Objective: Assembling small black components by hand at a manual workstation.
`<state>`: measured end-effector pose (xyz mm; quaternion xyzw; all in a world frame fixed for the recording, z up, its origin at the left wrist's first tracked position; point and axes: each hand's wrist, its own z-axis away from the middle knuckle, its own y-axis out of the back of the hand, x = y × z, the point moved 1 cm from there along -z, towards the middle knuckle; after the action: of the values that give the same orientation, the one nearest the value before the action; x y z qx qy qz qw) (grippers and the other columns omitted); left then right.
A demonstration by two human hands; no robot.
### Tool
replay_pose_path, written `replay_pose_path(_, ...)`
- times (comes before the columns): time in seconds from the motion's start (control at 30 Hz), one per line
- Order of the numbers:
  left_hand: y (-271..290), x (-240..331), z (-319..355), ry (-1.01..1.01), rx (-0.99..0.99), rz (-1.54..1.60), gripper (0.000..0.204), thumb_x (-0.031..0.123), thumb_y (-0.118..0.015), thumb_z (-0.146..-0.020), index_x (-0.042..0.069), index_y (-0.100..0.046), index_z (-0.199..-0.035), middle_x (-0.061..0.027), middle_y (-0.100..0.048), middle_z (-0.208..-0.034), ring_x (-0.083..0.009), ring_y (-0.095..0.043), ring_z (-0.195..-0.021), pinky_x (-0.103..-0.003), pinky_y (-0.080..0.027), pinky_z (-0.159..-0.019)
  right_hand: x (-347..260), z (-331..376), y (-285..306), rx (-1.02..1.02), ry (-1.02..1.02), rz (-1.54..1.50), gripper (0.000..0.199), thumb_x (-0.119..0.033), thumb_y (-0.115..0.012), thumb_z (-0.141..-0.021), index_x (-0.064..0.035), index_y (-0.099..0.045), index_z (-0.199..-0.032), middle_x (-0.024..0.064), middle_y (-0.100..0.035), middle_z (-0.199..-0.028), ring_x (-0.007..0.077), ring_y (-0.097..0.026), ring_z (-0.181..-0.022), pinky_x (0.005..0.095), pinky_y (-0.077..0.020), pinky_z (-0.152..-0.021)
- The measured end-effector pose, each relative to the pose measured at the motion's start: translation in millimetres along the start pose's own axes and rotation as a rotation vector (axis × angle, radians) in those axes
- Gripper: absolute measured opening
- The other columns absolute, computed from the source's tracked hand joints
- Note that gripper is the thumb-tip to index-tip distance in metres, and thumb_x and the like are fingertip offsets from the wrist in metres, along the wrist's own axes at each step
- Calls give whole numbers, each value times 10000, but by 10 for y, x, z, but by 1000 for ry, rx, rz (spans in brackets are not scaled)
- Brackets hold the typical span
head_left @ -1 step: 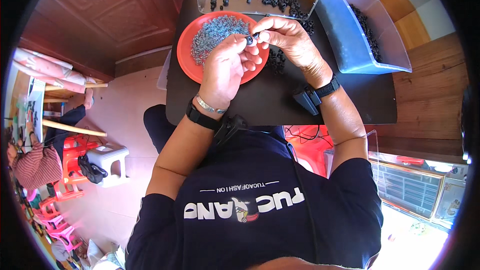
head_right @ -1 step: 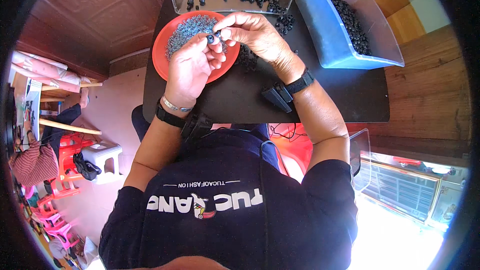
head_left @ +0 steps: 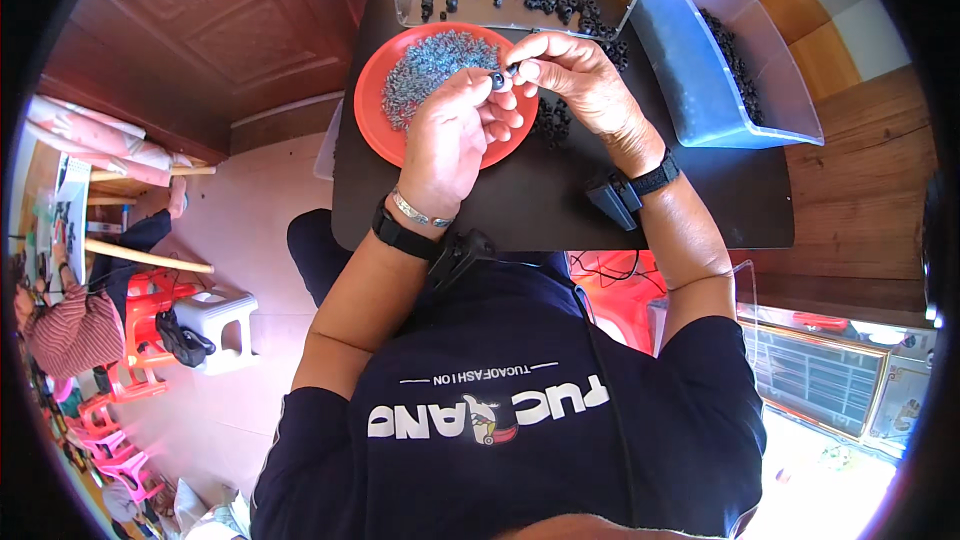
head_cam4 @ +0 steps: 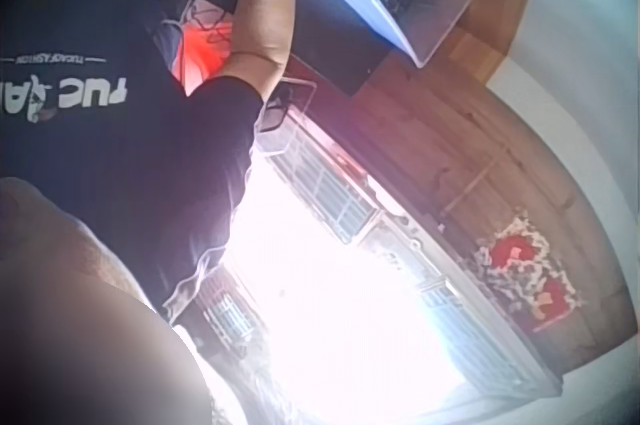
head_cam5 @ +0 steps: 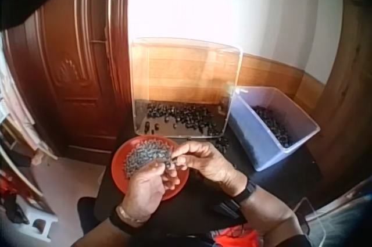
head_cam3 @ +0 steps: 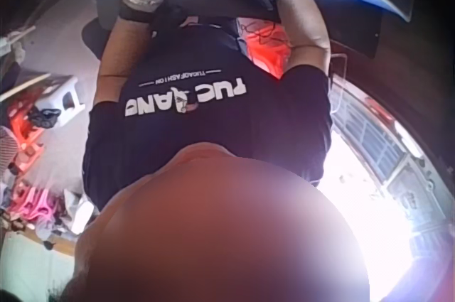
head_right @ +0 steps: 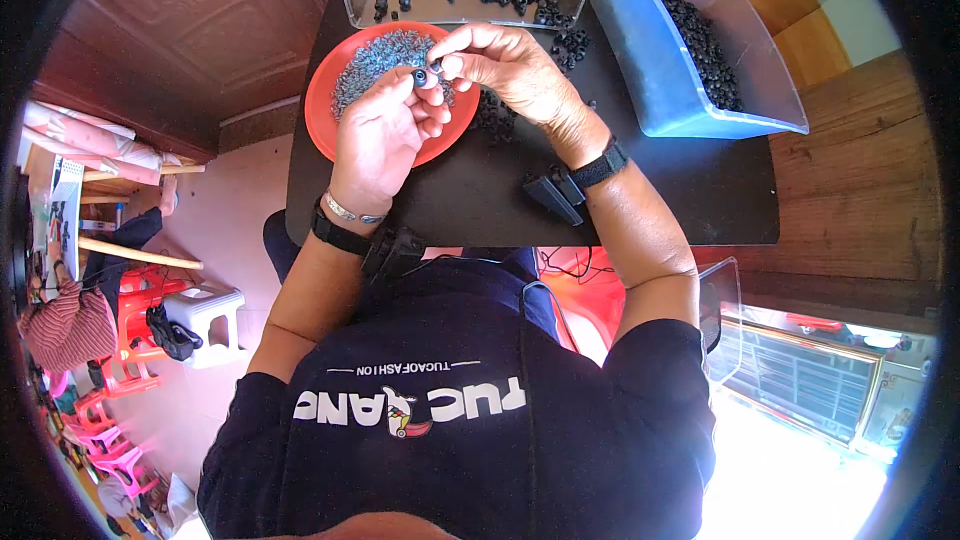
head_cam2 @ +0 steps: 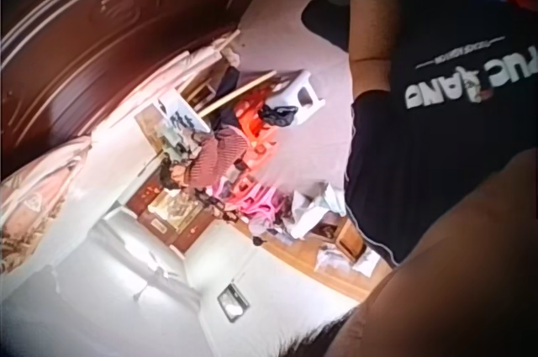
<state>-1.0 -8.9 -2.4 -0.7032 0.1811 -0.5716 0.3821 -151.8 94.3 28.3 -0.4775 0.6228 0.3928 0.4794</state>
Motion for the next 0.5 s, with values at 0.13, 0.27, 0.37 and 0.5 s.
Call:
replay_pose_path(0.13,27,-3,-3,-15,37,6,162,205,-498,-920,63,-572,-941,-36,-613,-855,-156,-597,-753,-251,-434,-661,-18,-10,-15,73,35,-70,188,-146,-618,-897,-13,-637,-1030,44,-663,-929,100,-589,-818,245,-490,-742)
replay_pose_path(0.27,11,-3,-3,-9,37,-5,162,200,-486,-926,65,-576,-941,-35,-610,-850,-158,-593,-744,-252,-431,-660,6,2,18,95,64,-105,189,-118,-646,-872,-4,-648,-1023,55,-663,-916,107,-591,-784,247,-496,-736)
replay_pose_path(0.37,6,2,5,-7,35,5,167,199,-484,-927,64,-581,-943,-36,-610,-849,-159,-593,-741,-253,-431,-659,30,10,21,89,48,-150,197,-104,-662,-854,-7,-668,-1025,52,-665,-902,105,-588,-772,246,-495,-733)
replay_pose_path(0.5,23,-1,-1,-18,23,13,170,201,-489,-924,64,-587,-941,-35,-610,-844,-157,-592,-737,-253,-430,-658,43,10,-17,91,59,-86,207,-95,-666,-845,-16,-680,-1037,51,-666,-892,106,-591,-773,250,-496,-739)
